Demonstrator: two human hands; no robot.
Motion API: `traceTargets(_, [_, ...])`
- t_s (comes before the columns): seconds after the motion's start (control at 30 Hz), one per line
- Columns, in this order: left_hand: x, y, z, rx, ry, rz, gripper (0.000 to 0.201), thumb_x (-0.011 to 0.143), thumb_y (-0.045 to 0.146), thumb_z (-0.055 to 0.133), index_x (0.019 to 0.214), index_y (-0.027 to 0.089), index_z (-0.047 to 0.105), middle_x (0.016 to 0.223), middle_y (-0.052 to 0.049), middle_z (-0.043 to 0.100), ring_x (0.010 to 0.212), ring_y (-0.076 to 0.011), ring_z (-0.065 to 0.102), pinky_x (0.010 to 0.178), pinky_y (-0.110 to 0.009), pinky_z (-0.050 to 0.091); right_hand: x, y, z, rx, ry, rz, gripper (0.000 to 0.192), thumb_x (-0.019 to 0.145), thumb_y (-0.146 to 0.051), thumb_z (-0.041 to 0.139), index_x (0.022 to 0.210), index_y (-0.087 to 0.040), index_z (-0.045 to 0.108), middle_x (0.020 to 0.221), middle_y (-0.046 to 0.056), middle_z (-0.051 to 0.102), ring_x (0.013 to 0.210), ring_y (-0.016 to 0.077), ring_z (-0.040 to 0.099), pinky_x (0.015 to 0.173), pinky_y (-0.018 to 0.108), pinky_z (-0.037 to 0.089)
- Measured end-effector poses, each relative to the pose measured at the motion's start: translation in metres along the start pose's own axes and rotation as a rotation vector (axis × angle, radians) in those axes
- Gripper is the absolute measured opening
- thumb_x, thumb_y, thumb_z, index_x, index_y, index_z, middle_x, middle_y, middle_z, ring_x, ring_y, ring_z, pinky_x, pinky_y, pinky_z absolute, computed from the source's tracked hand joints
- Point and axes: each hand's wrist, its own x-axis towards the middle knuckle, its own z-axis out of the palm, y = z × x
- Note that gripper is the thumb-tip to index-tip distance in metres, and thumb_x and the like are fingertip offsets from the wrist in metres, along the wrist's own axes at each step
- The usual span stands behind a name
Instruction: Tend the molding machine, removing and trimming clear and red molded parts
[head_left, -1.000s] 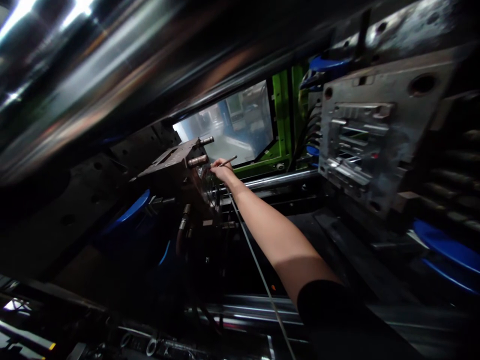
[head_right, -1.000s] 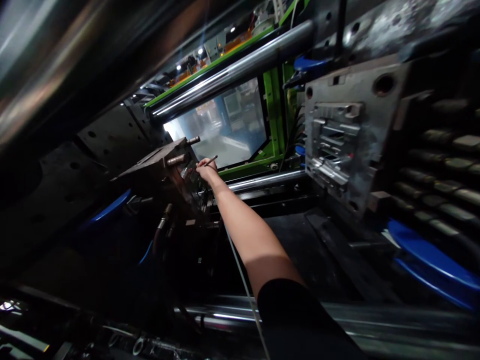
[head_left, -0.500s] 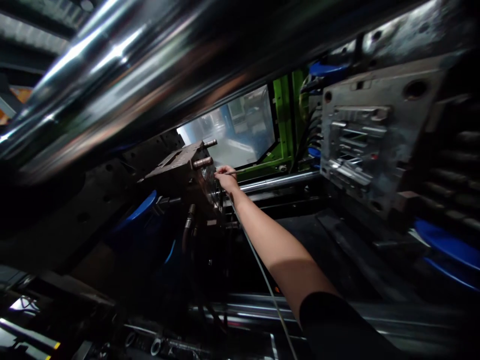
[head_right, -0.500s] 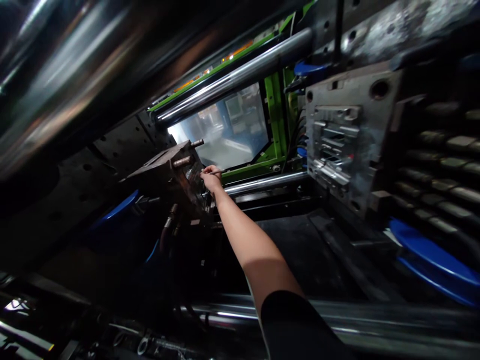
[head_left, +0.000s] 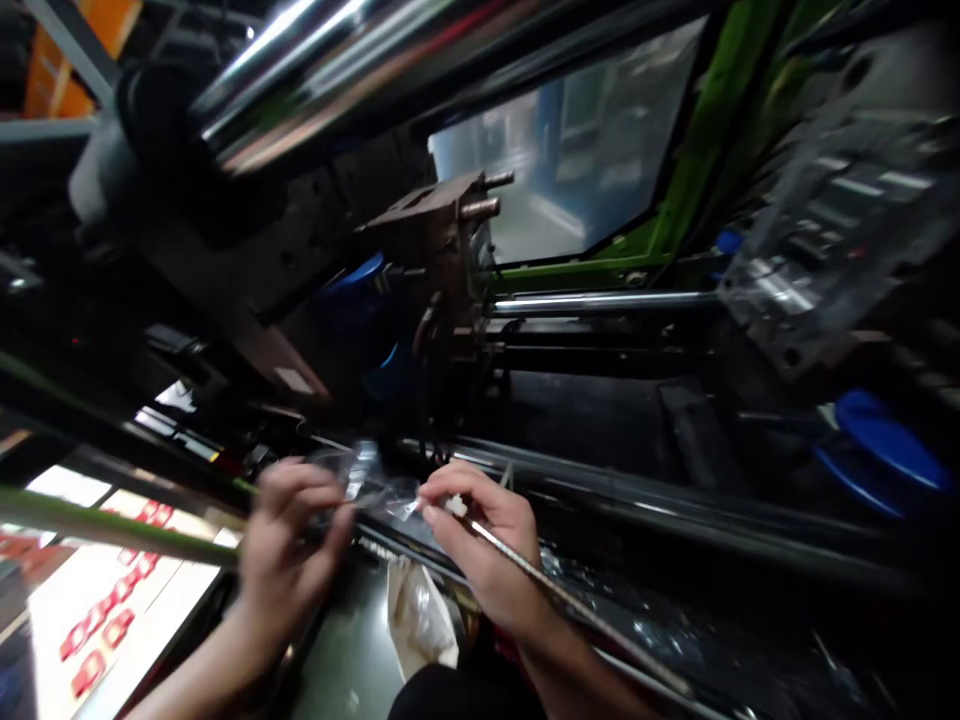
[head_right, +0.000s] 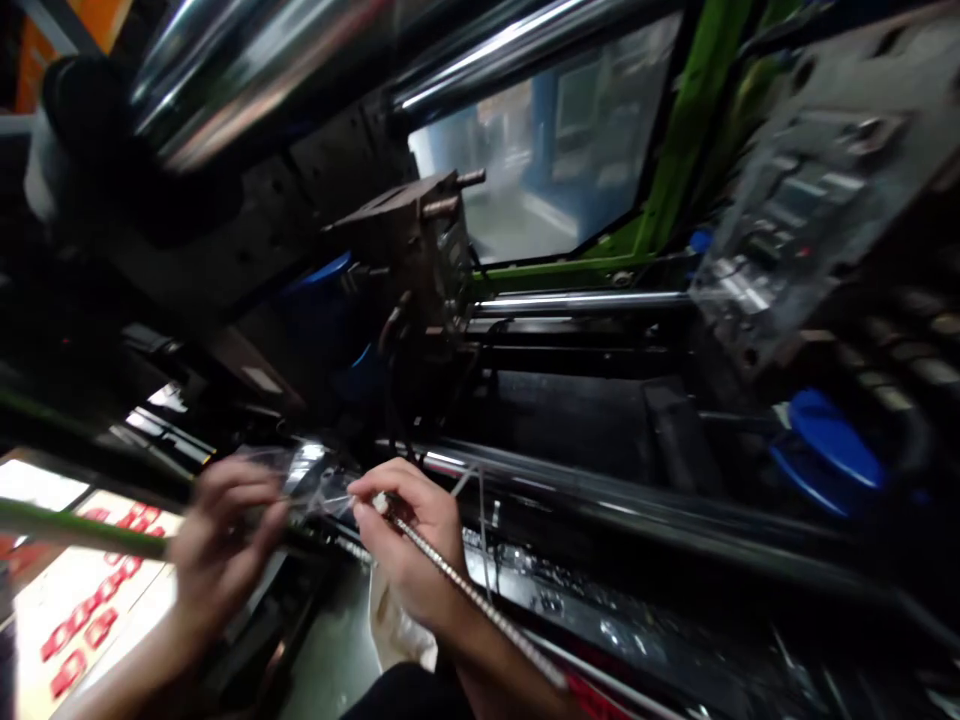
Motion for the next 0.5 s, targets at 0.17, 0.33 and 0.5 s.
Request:
traceTargets(0.17, [-0.037,0.070,0.060,-0.786,-0.139,-0.408,0.022,0.099,0.030,0.064,0.081,0.017,0.064,0.086,-0.003,0.059,0.083,-0.0167,0.057,0.077,-0.028,0.044,-0.066,-0.009,0.012,-0.192,0.194,-0.044,0.014,0.093,-0.020,0.068,0.100,-0.021,0.079,0.113,0.009,0.068,0.092,0.0206,0.068,0.077,0.029,0.055])
traceTargets(0.33, [-0.056,0.099,0.071,-0.873,-0.165,-0.453,0.018,0.096,0.029,0.070,0.084,0.017,0.068,0.090,-0.004,0.060,0.087,-0.0169,0.058,0.079,-0.027,0.044,-0.096,-0.022,-0.018,-0.286,0.172,-0.175,0.022,0.088,-0.009,0.070,0.104,-0.022,0.077,0.112,0.007,0.071,0.100,0.0210,0.070,0.087,0.028,0.056])
traceTargets(0.5, [-0.073,0.114,0.070,-0.903,-0.120,-0.454,0.015,0.095,0.031,0.072,0.091,0.017,0.076,0.096,-0.006,0.066,0.095,-0.0181,0.062,0.088,-0.026,0.046,-0.127,-0.036,-0.033,-0.267,0.328,-0.113,0.016,0.090,-0.010,0.070,0.095,-0.024,0.075,0.098,0.002,0.071,0.089,0.0187,0.068,0.082,0.029,0.054])
